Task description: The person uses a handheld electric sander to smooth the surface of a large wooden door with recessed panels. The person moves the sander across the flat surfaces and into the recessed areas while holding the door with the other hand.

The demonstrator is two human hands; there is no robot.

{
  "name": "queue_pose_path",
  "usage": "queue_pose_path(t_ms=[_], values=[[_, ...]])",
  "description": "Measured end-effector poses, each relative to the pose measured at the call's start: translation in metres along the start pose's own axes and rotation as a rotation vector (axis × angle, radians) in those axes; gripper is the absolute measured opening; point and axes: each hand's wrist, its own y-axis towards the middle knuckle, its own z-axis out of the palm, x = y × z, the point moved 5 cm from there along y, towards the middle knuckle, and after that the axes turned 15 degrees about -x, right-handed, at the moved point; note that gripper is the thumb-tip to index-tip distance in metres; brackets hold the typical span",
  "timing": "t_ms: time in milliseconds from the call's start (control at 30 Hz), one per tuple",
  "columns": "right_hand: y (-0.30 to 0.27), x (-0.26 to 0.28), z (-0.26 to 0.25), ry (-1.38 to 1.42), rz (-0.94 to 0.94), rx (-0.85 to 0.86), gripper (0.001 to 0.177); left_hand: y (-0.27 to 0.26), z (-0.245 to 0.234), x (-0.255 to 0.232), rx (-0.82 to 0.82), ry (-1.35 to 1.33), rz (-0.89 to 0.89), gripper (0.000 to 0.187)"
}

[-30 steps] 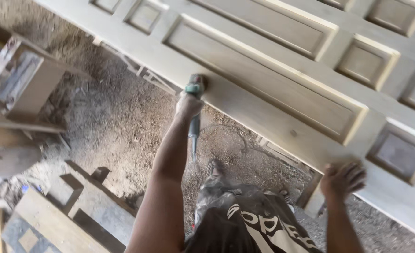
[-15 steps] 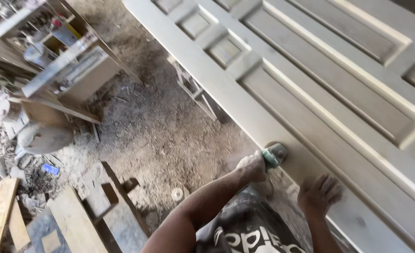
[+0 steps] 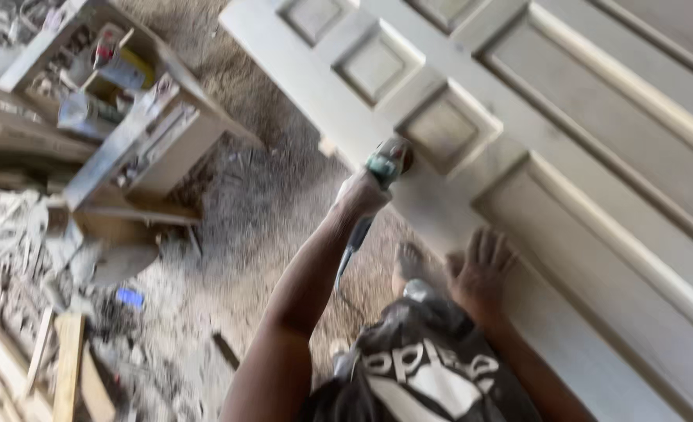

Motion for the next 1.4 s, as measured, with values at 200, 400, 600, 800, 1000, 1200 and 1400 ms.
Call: queue_pose_path(t_ms=[200, 400, 600, 800, 1000, 1200, 1400], values=[[0.108, 0.096, 0.069, 0.076, -0.056, 0.208, 0.100, 0.136, -0.090, 0.039, -0.128, -0.163, -0.136, 0.067], [0.169, 0.148, 0.109, 0.061, -0.094, 0.225, 0.097, 0.237, -0.170, 0.085, -0.194, -0.252, -0.241, 0.071], [0.252, 0.197, 0.158, 0.074, 0.078, 0.184, 0.094, 0.305, -0.213, 0.105, -0.106, -0.055, 0.082, 0.079], [0.332, 0.198, 0.204, 0.000, 0.444, 0.128, 0.092, 0.375, -0.213, 0.057, 0.070, 0.073, 0.365, 0.081], [0.385, 0.162, 0.216, -0.032, 0.609, 0.111, 0.092, 0.432, -0.222, -0.035, 0.122, 0.151, 0.538, 0.079], [0.433, 0.120, 0.212, -0.058, 0.640, 0.036, 0.095, 0.492, -0.231, -0.042, -0.010, 0.123, 0.373, 0.075], [0.451, 0.105, 0.215, -0.111, 0.641, 0.073, 0.099, 0.541, -0.274, -0.027, -0.138, -0.054, 0.183, 0.058]])
